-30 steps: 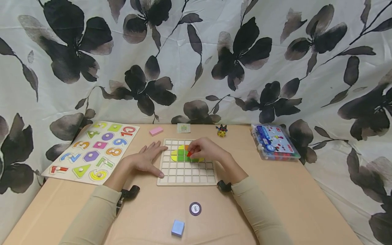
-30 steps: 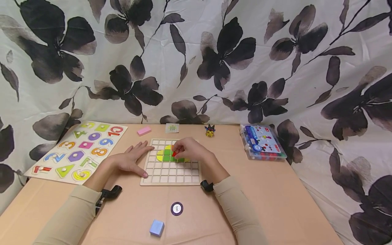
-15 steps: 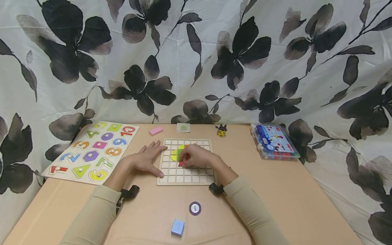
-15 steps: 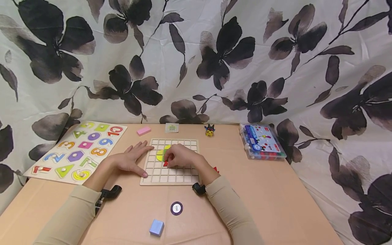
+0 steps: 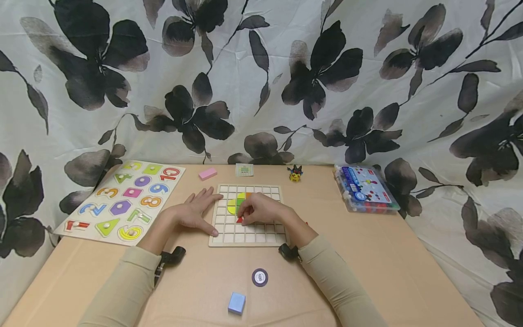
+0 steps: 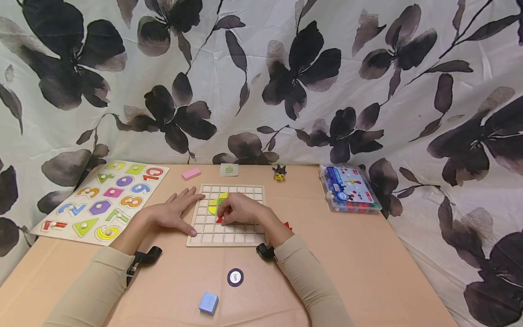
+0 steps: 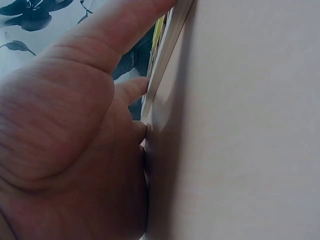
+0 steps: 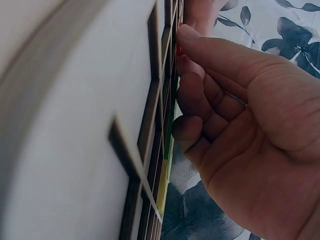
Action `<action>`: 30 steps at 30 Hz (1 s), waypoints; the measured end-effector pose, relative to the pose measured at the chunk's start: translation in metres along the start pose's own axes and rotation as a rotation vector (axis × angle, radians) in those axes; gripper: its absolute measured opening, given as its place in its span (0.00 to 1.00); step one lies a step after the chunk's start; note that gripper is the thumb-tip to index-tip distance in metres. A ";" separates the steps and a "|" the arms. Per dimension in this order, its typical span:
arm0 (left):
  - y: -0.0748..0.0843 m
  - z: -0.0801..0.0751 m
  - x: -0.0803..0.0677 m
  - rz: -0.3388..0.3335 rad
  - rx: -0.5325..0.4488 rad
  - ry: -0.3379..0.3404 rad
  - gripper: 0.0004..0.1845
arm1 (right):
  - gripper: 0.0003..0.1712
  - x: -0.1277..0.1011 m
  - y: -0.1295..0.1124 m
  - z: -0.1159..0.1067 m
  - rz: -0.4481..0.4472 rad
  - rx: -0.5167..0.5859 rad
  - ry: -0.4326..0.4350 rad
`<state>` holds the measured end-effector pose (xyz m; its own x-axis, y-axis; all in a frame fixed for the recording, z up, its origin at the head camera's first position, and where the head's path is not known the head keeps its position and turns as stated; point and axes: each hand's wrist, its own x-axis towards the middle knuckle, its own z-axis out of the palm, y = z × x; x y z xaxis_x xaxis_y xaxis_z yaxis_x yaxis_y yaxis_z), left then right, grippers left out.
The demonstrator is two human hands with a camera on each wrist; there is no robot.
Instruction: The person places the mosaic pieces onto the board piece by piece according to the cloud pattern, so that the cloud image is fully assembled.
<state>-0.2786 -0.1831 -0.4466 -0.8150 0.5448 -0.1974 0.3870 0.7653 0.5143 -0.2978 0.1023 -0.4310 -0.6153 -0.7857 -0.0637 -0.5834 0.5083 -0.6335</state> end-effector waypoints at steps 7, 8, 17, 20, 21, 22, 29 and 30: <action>0.001 0.000 0.000 0.004 0.002 -0.001 0.66 | 0.09 -0.001 -0.001 -0.002 -0.031 -0.015 0.004; 0.001 0.000 0.000 0.005 0.002 -0.001 0.66 | 0.10 -0.002 0.000 -0.003 -0.033 -0.013 0.012; 0.001 0.000 -0.001 0.003 -0.005 -0.001 0.66 | 0.15 -0.039 0.000 -0.038 -0.027 0.061 0.213; 0.000 0.000 -0.001 0.007 -0.003 0.002 0.66 | 0.15 -0.060 0.004 -0.053 -0.009 0.094 0.271; 0.000 0.000 -0.001 0.008 -0.002 0.004 0.66 | 0.16 -0.067 0.006 -0.057 -0.001 0.100 0.283; 0.000 0.000 -0.001 0.009 -0.001 0.005 0.66 | 0.17 -0.074 0.009 -0.061 0.010 0.104 0.294; -0.002 0.003 -0.001 0.053 -0.037 0.029 0.66 | 0.23 -0.113 0.047 -0.078 0.100 0.095 0.286; -0.002 0.004 -0.001 0.055 -0.042 0.031 0.67 | 0.22 -0.118 0.052 -0.080 0.111 0.098 0.265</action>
<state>-0.2770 -0.1838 -0.4505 -0.8063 0.5743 -0.1418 0.4138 0.7188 0.5586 -0.2983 0.2494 -0.3944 -0.7971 -0.6010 0.0585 -0.4587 0.5397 -0.7059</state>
